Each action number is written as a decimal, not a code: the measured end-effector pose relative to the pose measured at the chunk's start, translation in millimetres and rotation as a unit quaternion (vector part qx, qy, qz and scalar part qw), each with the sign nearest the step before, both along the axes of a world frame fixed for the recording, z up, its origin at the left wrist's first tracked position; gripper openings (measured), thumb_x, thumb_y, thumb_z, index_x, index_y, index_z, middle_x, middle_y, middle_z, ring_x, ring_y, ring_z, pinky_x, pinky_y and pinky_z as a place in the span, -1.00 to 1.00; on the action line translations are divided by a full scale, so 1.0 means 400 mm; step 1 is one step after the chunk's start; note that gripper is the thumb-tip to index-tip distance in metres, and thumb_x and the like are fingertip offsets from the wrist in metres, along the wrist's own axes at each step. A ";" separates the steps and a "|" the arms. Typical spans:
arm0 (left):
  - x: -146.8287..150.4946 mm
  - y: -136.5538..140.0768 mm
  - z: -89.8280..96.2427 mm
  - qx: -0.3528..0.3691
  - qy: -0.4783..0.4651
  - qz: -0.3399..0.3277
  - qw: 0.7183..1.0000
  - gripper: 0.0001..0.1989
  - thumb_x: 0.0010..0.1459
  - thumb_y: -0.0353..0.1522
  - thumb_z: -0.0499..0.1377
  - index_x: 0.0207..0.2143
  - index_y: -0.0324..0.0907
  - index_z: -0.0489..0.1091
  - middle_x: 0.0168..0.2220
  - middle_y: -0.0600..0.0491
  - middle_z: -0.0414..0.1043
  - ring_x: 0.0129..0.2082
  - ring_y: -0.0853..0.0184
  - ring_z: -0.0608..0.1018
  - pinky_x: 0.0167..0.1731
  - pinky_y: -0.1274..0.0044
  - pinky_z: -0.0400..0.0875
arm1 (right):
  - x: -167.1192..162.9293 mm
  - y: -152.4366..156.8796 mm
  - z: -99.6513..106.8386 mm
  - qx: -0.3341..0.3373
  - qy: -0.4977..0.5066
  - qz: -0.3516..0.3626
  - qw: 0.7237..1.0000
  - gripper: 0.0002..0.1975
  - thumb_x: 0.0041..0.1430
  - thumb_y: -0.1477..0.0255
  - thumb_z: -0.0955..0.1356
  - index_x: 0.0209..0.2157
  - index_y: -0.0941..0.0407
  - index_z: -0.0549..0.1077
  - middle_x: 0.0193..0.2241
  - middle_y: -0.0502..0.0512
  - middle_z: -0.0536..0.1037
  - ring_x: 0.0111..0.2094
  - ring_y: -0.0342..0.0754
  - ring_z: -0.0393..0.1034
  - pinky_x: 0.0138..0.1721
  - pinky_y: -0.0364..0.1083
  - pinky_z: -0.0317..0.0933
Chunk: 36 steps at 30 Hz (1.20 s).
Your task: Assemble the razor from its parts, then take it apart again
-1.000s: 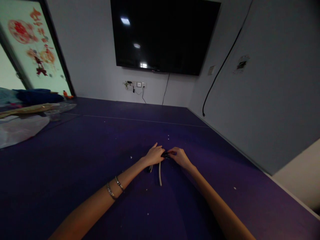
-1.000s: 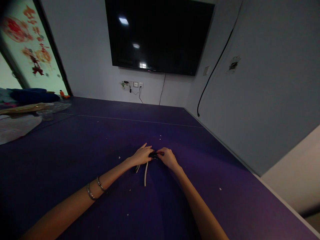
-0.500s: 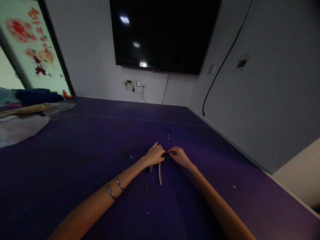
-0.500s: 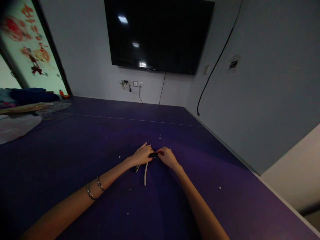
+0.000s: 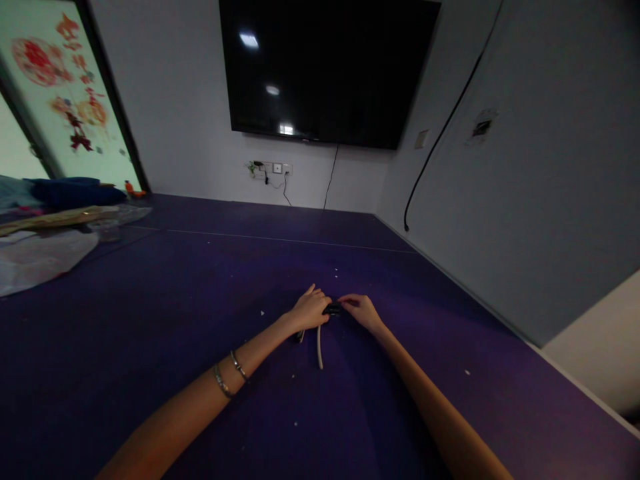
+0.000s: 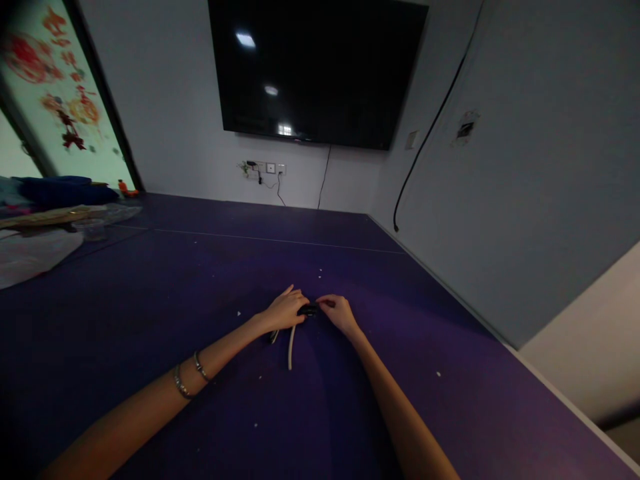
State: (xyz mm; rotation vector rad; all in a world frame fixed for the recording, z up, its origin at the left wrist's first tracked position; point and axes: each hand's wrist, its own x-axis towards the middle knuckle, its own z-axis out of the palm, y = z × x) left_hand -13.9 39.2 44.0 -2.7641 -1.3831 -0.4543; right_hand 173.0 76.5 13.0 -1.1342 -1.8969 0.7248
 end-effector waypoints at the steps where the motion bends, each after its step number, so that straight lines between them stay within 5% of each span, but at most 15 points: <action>1: 0.001 0.000 -0.001 0.003 0.002 0.003 1.000 -0.70 -0.02 -0.37 0.19 -0.17 -0.22 0.38 -0.22 -0.03 0.43 -0.07 0.24 0.40 0.15 0.30 -0.06 | 0.002 0.003 -0.004 -0.013 0.011 -0.006 1.000 -0.75 -0.07 0.44 0.26 -0.38 0.16 0.54 -0.42 0.09 0.57 -0.37 -0.06 0.44 -0.27 -0.09 0.28; 5: 0.004 -0.003 0.005 0.005 0.011 0.009 1.000 -0.64 -0.01 -0.30 0.19 -0.14 -0.23 0.36 -0.19 -0.05 0.43 -0.06 0.20 0.38 0.14 0.28 -0.04 | 0.007 0.006 -0.013 -0.034 0.027 -0.019 0.999 -0.73 -0.08 0.40 0.26 -0.37 0.16 0.54 -0.43 0.08 0.57 -0.41 -0.06 0.43 -0.35 -0.10 0.29; 9: 0.004 -0.022 0.065 0.031 -0.007 0.039 0.999 -0.70 0.03 -0.28 0.16 -0.16 -0.21 0.35 -0.15 -0.04 0.39 -0.02 0.18 0.35 0.10 0.26 0.02 | 0.004 0.002 -0.016 -0.022 0.038 -0.028 0.999 -0.73 -0.09 0.40 0.26 -0.39 0.16 0.54 -0.41 0.09 0.58 -0.40 -0.05 0.43 -0.34 -0.10 0.28; 12: -0.009 -0.054 0.128 0.051 -0.031 0.118 0.991 -0.83 0.10 -0.33 0.08 -0.27 -0.21 0.36 -0.20 -0.03 0.39 -0.13 0.25 0.41 -0.09 0.41 0.25 | 0.001 0.000 -0.018 -0.024 0.043 -0.032 0.998 -0.73 -0.10 0.40 0.26 -0.39 0.16 0.55 -0.41 0.10 0.58 -0.39 -0.04 0.43 -0.32 -0.09 0.28; 15: -0.034 -0.095 0.158 -0.007 -0.019 0.172 0.985 -0.83 0.11 -0.32 0.05 -0.27 -0.18 0.36 -0.27 -0.01 0.43 -0.27 0.29 0.48 -0.28 0.49 0.33 | -0.001 0.001 -0.020 -0.017 0.046 -0.031 0.998 -0.74 -0.10 0.42 0.26 -0.40 0.17 0.55 -0.41 0.11 0.58 -0.37 -0.04 0.44 -0.27 -0.09 0.27; 21: -0.077 -0.160 0.104 -0.126 0.068 0.222 0.965 -0.70 0.06 -0.15 0.08 -0.39 -0.19 0.44 -0.36 -0.05 0.48 -0.33 0.22 0.52 -0.34 0.44 0.36 | -0.004 0.003 -0.024 -0.010 0.045 -0.028 0.999 -0.77 -0.10 0.44 0.27 -0.43 0.15 0.54 -0.41 0.10 0.58 -0.35 -0.03 0.45 -0.24 -0.09 0.26; 36: -0.068 -0.180 0.040 -0.127 0.054 0.241 0.961 -0.68 0.12 -0.23 -0.01 -0.34 -0.23 0.45 -0.33 -0.11 0.48 -0.31 0.17 0.53 -0.34 0.40 0.38 | 0.001 -0.008 -0.010 -0.016 0.050 -0.025 0.998 -0.78 -0.11 0.45 0.27 -0.45 0.15 0.54 -0.44 0.07 0.56 -0.38 -0.05 0.42 -0.29 -0.10 0.25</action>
